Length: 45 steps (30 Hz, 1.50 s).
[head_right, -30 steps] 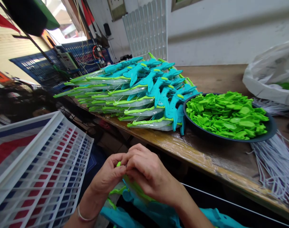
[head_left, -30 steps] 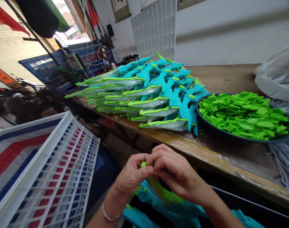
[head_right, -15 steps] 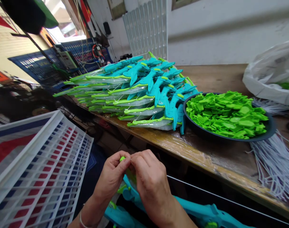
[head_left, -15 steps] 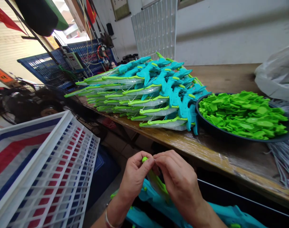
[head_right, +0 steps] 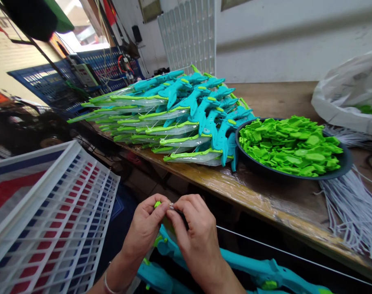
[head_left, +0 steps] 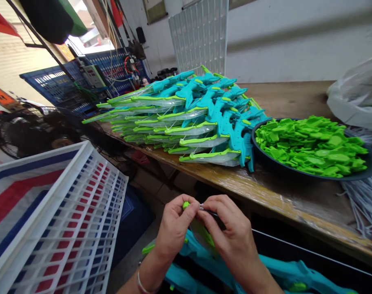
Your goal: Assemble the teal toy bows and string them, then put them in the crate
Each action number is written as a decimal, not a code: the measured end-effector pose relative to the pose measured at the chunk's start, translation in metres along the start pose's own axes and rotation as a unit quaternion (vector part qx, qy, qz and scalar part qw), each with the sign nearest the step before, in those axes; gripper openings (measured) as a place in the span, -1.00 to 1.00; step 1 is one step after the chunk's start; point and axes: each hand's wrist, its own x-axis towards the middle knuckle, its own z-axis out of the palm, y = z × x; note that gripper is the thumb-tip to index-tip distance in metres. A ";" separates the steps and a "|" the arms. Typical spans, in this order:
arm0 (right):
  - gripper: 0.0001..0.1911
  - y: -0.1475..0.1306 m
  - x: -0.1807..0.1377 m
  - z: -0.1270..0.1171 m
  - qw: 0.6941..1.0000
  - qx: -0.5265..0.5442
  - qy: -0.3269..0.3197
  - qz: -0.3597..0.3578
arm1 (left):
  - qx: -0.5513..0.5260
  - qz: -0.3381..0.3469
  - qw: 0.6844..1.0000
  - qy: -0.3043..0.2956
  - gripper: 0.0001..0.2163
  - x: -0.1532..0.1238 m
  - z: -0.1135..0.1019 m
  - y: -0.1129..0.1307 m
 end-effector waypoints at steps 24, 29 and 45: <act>-0.79 0.004 0.001 0.008 1.000 0.010 0.011 -0.026 | -0.078 -0.027 0.995 -0.062 -0.79 0.002 0.000 0.000; -0.78 0.000 -0.002 0.011 1.000 0.013 0.025 -0.013 | -0.130 -0.044 0.990 -0.021 -0.77 0.001 0.012 0.008; -0.78 0.002 -0.008 0.012 0.999 0.028 0.027 0.017 | -0.196 -0.105 0.973 -0.056 -0.77 0.005 0.013 0.017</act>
